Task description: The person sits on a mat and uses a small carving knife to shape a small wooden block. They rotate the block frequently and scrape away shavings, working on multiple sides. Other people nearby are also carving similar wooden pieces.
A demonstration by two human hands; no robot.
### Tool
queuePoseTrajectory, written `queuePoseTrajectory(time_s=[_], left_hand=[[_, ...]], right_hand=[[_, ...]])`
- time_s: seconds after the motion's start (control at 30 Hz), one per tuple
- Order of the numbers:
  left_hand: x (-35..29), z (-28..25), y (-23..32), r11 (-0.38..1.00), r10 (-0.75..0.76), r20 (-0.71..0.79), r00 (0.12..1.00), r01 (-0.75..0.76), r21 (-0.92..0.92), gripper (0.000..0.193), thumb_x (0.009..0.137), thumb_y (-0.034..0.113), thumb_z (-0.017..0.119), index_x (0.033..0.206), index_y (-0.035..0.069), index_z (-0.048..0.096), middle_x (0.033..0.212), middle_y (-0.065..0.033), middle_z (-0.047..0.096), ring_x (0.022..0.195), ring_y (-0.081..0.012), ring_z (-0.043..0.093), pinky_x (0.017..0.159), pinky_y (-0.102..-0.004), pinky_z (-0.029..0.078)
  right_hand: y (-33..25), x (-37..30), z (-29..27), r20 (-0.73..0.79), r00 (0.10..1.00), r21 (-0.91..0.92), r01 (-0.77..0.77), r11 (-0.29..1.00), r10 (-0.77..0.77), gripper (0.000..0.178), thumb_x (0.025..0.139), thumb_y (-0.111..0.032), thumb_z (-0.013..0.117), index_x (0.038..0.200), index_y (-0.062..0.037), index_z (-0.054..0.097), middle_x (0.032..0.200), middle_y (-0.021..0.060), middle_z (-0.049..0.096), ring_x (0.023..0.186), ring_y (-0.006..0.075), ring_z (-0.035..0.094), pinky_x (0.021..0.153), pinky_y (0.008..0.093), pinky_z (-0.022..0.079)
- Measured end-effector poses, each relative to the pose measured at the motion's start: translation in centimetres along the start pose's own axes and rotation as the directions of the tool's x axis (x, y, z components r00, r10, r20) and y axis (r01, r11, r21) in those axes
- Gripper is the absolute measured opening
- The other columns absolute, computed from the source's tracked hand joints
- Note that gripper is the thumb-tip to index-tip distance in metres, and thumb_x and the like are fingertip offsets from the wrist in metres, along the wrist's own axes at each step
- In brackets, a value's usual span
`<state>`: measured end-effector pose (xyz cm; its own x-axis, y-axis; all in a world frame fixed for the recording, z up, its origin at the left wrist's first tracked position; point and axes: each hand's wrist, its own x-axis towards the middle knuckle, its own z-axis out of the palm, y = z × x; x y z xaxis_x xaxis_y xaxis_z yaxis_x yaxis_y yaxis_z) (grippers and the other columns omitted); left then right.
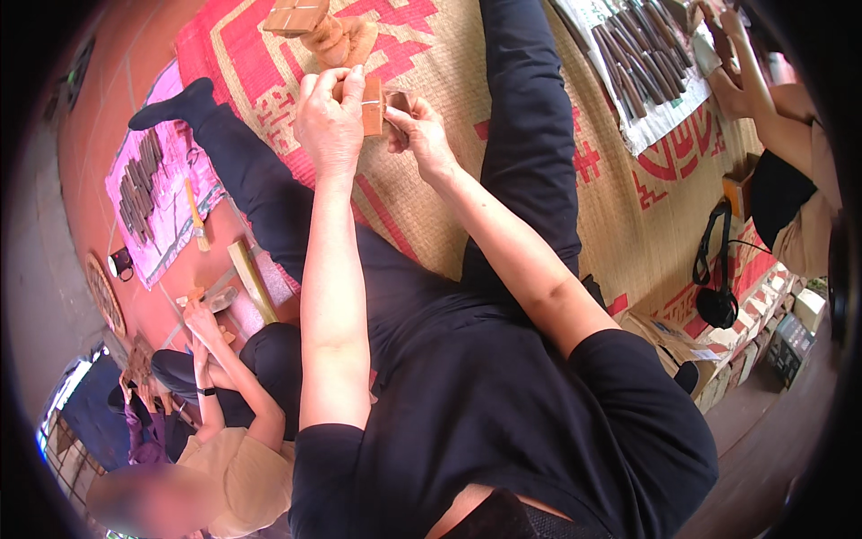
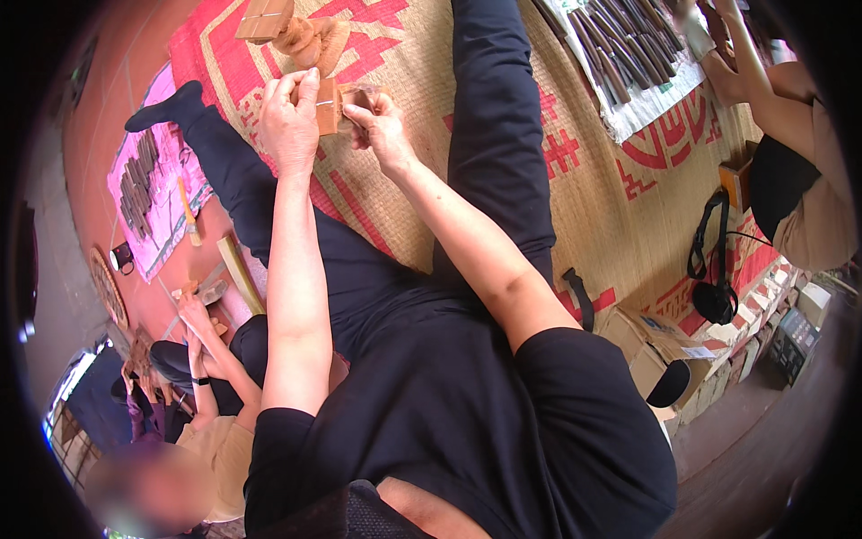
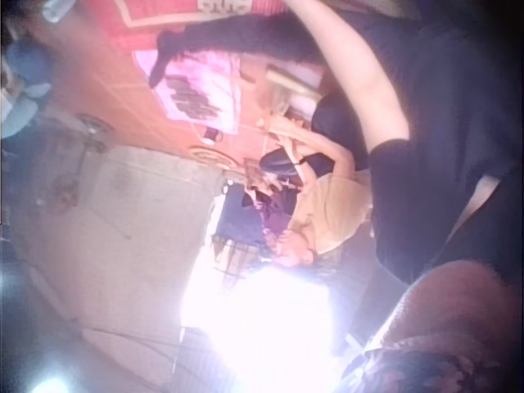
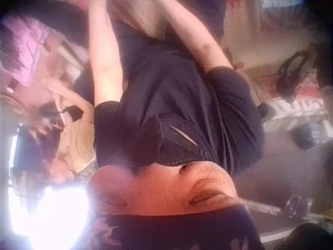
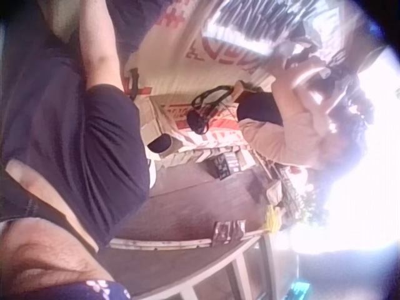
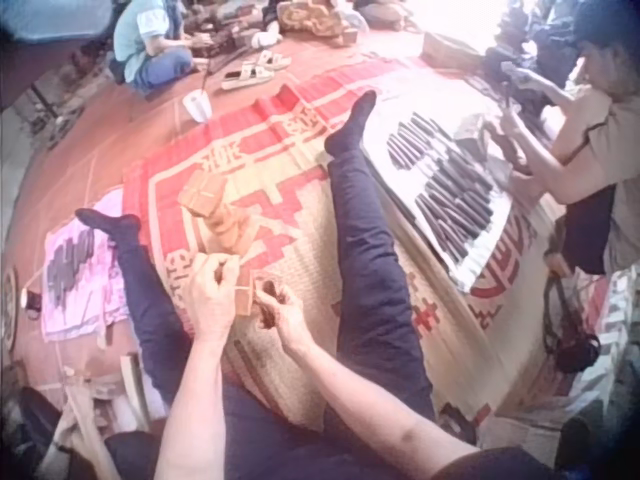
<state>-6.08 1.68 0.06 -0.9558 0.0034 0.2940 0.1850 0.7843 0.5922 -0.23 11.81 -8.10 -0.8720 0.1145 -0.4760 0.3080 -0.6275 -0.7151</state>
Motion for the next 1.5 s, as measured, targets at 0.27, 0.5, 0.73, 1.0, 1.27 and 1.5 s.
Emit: queuePoseTrajectory(time_s=[0.27, 0.5, 0.73, 1.0, 1.27, 1.5], left_hand=[[-0.2, -0.2, -0.1, 1.0, -0.014, 0.017, 1.0, 0.014, 0.021, 0.026, 0.089, 0.036, 0.067, 0.089, 0.011, 0.071, 0.085, -0.0062, 0.062, 0.076, -0.0262, 0.065, 0.067, -0.0389, 0.05], [-0.1, -0.1, 0.1, 1.0, 0.0, 0.009, 1.0, 0.0, 0.0, 0.026, 0.089, 0.037, 0.067, 0.09, 0.011, 0.071, 0.087, -0.0062, 0.062, 0.076, -0.0265, 0.065, 0.067, -0.039, 0.05], [0.1, 0.2, -0.4, 1.0, 0.015, 0.002, 1.0, -0.015, 0.001, 0.026, 0.09, 0.037, 0.066, 0.089, 0.011, 0.071, 0.085, -0.0061, 0.062, 0.076, -0.0265, 0.064, 0.067, -0.039, 0.05], [0.2, 0.1, -0.1, 1.0, 0.003, 0.002, 1.0, -0.003, -0.008, 0.027, 0.089, 0.037, 0.067, 0.088, 0.01, 0.071, 0.084, -0.0058, 0.061, 0.076, -0.0256, 0.064, 0.067, -0.0387, 0.05], [-0.1, 0.1, -0.1, 1.0, 0.018, 0.005, 1.0, -0.018, 0.003, 0.025, 0.09, 0.036, 0.067, 0.088, 0.011, 0.071, 0.084, -0.0052, 0.061, 0.076, -0.0251, 0.064, 0.067, -0.038, 0.049], [-0.5, -0.4, 0.0, 1.0, -0.01, 0.013, 1.0, 0.01, 0.007, 0.026, 0.09, 0.037, 0.066, 0.089, 0.011, 0.071, 0.085, -0.005, 0.061, 0.077, -0.0252, 0.064, 0.068, -0.0383, 0.05]], right_hand=[[-0.1, 0.1, -1.1, -0.165, 0.986, 0.072, 0.032, 0.997, -0.02, 0.02, 0.087, -0.017, 0.071, 0.087, -0.0086, 0.053, 0.064, 0.001, 0.058, 0.045, 0.0089, 0.054, 0.041, 0.0218, 0.044], [0.0, 1.2, -0.1, -0.114, 0.993, -0.031, -0.019, 0.999, 0.016, 0.015, 0.084, -0.019, 0.073, 0.085, -0.0068, 0.064, 0.064, -0.0015, 0.058, 0.047, 0.0076, 0.051, 0.041, 0.0237, 0.044], [-1.0, 2.1, -0.3, -0.108, 0.994, -0.013, -0.017, 1.0, 0.016, 0.018, 0.081, -0.019, 0.075, 0.083, -0.0047, 0.065, 0.068, 0.0026, 0.063, 0.048, 0.0095, 0.055, 0.041, 0.0248, 0.044], [-1.6, 2.3, -0.9, -0.102, 0.989, -0.12, -0.118, 0.986, 0.106, 0.019, 0.084, -0.02, 0.074, 0.081, -0.0024, 0.067, 0.06, 0.0015, 0.059, 0.045, 0.0091, 0.051, 0.041, 0.0247, 0.042], [0.9, 1.8, 0.1, 0.015, 1.0, -0.016, 0.003, 1.0, -0.003, 0.021, 0.081, -0.021, 0.076, 0.078, -0.0028, 0.066, 0.065, 0.0023, 0.063, 0.051, 0.0077, 0.055, 0.046, 0.0219, 0.045], [-0.2, 3.5, -2.0, -0.03, 0.986, -0.071, -0.167, 0.983, 0.166, 0.026, 0.081, -0.019, 0.072, 0.101, -0.0015, 0.074, 0.073, 0.0064, 0.068, 0.05, 0.0101, 0.057, 0.041, 0.0272, 0.048]])
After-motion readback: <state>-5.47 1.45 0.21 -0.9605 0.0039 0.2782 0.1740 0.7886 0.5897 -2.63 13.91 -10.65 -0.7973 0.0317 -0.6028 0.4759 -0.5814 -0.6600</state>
